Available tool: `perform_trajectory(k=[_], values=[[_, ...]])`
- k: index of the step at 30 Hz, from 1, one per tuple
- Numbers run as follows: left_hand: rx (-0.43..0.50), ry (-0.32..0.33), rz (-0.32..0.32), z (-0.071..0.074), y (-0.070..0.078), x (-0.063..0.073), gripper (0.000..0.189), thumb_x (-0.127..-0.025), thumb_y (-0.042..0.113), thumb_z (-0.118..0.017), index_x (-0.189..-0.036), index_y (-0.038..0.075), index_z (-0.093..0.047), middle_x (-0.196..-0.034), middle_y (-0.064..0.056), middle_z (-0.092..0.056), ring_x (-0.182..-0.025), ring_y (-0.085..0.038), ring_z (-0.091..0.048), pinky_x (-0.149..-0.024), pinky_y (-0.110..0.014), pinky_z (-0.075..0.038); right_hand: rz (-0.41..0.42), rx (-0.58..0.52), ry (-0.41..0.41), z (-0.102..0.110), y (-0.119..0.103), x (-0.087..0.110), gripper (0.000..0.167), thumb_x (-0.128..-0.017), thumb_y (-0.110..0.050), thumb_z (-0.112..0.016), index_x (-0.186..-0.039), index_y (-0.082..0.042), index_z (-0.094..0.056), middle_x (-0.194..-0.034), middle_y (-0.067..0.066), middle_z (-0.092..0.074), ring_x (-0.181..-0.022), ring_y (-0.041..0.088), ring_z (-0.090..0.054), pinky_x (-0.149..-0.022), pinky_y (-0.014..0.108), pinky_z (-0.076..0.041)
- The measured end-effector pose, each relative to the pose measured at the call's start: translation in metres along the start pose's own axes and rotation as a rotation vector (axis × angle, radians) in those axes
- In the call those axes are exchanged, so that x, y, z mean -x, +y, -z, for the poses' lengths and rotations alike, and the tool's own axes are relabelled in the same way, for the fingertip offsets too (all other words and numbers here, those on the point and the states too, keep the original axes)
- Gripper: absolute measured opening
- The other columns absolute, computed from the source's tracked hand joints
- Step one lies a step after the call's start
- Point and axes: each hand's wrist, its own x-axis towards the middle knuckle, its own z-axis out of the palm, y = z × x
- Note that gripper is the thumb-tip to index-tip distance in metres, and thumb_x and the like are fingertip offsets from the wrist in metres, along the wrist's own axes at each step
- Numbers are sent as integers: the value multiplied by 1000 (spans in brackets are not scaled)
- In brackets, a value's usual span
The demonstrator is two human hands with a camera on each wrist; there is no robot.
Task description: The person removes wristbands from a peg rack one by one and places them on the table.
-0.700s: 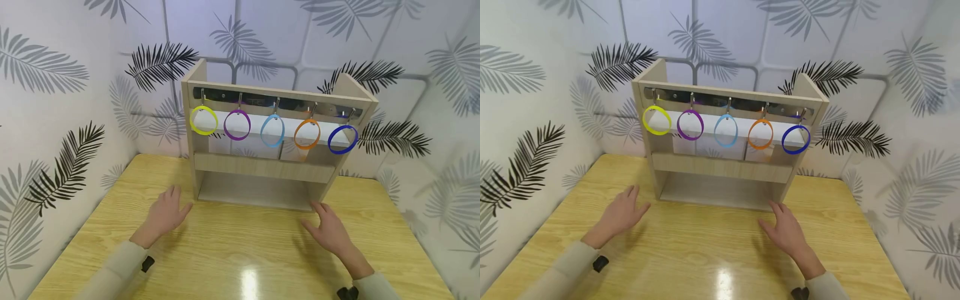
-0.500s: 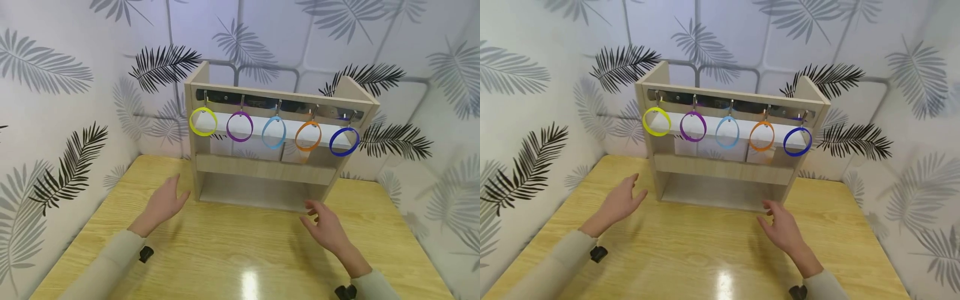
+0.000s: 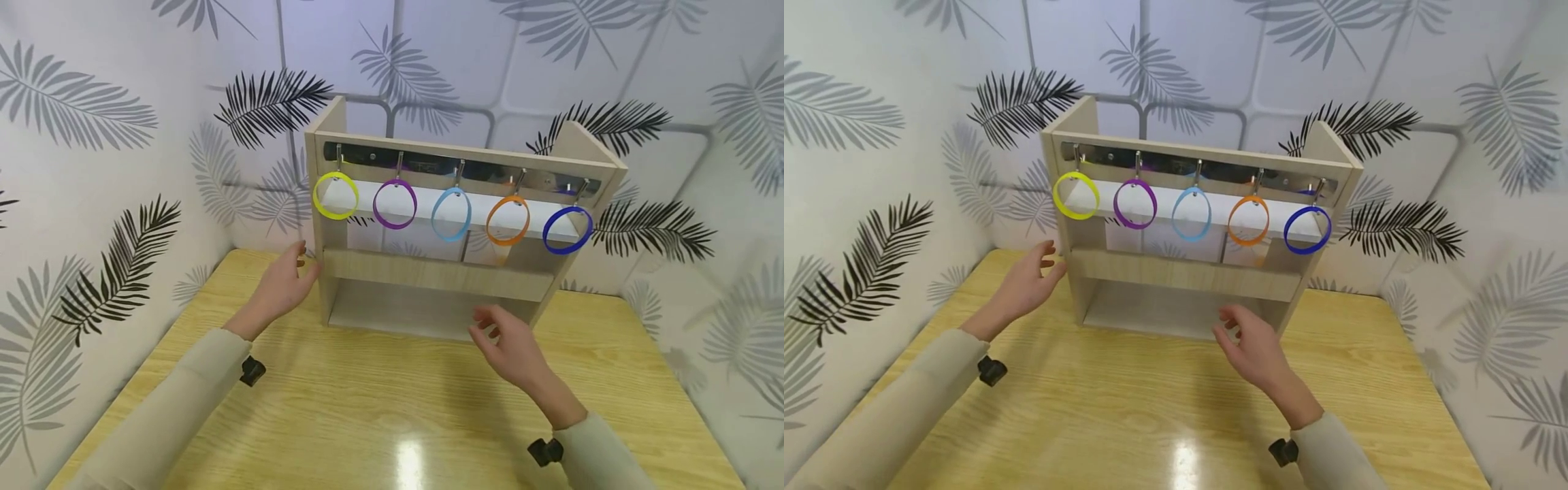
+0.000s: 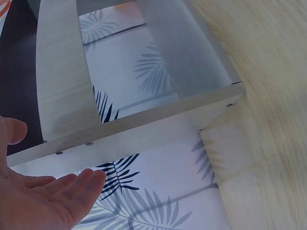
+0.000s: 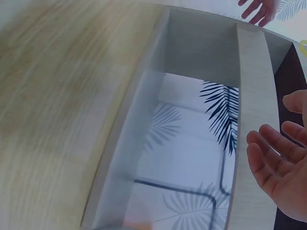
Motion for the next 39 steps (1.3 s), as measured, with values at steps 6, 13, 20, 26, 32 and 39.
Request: perform_trajectory(k=[6,13,20,26,32,39], values=[[76,38,4,2,9,-18,64,-98,31,-43,-145,-7,-22,-144,-25,-34,-121,-38,-47,-96,-49,-40,53,-27,30,0,-12,-18,26,-88,-8,-67,-111,0,-59,-98,12,-65,-84,23,-62,-67,39,-52],[143,74,0,2,17,-34,56,-95,26,-46,-141,-2,-32,-139,-22,-41,-119,-36,-49,-90,-46,-46,94,-54,29,1,-33,-42,27,-89,-8,-65,-113,1,-59,-98,12,-65,-85,21,-62,-69,36,-52],[186,69,44,-3,21,-41,53,-96,26,-48,-136,-5,-35,-135,-26,-45,-120,-36,-47,-91,-47,-44,165,-95,45,-1,-53,-62,28,-89,-8,-65,-114,3,-58,-98,12,-65,-85,20,-61,-68,33,-52],[192,96,35,-12,16,-48,49,-98,21,-48,-139,-2,-35,-138,-26,-43,-126,-38,-42,-100,-50,-36,194,-107,60,-3,-68,-77,28,-88,-9,-66,-113,2,-59,-97,11,-65,-85,19,-60,-67,32,-52],[183,150,27,-21,9,-49,42,-100,19,-43,-136,-1,-41,-132,-26,-49,-120,-39,-47,-97,-51,-38,252,-108,70,-2,-85,-93,25,-88,-9,-66,-110,2,-60,-96,12,-66,-83,18,-60,-67,29,-51],[211,139,23,-26,6,-46,43,-101,22,-37,-137,-1,-39,-130,-27,-50,-115,-39,-51,-92,-52,-43,341,-154,98,2,-103,-115,24,-86,-3,-66,-109,2,-60,-97,15,-66,-78,19,-62,-64,30,-52]])
